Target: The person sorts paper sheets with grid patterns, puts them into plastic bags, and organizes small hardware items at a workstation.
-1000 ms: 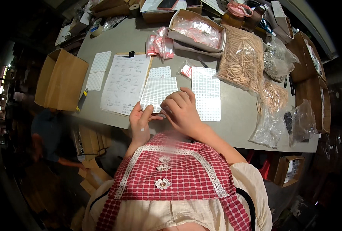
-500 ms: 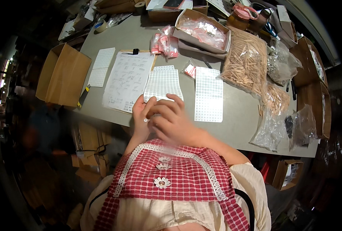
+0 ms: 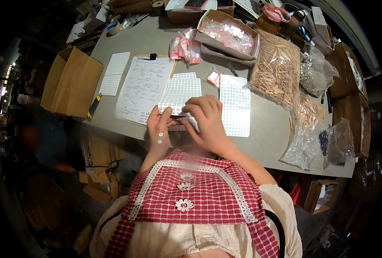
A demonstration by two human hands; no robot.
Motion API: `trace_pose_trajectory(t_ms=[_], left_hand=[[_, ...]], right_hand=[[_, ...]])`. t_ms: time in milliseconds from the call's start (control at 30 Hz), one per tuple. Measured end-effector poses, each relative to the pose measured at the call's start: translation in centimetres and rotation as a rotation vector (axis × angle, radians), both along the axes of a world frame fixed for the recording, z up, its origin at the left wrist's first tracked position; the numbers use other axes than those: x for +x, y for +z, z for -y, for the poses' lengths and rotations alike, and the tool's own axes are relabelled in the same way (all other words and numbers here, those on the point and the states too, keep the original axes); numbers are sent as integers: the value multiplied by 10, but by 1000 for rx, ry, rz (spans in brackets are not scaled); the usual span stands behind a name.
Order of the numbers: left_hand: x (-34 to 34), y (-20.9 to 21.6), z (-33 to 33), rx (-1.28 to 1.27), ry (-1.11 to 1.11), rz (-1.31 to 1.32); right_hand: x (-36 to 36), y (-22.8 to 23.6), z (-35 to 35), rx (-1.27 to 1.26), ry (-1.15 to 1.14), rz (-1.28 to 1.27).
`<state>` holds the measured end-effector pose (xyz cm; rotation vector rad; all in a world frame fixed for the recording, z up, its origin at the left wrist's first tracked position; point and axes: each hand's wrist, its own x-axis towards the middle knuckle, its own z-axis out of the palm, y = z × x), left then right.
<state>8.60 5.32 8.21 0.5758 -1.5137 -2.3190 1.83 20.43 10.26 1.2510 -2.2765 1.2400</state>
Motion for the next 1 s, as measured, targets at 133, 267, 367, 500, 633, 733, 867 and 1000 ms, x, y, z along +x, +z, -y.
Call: trace_pose_trajectory(t_ms=[133,267,367,500,633,733,867,1000], left_hand=[[6,1,3,9,-28,-39],[12,2,3,8,-76,-27],[12,3,2,25,-100,-63],[12,0,1,25,-90,-126],[16,-5,0,16,-100,-122],[18,-9,2,-3,-116,-103],[16,-7,1,23,-96,-97],[13,-4,1,8,-97,-92]], right_hand=[[-6,-11,-5,34,13,33],[-5,-14,-2,30,31,41],[-6,-16,-2,12,15,71],[-5,-19,-2,-20,23,145],[-5,-19,-2,-36,31,217],[-5,-19,-2,-34,32,235],[-5,-20,-1,-5,9,142],[-5,-19,0,0,6,9]])
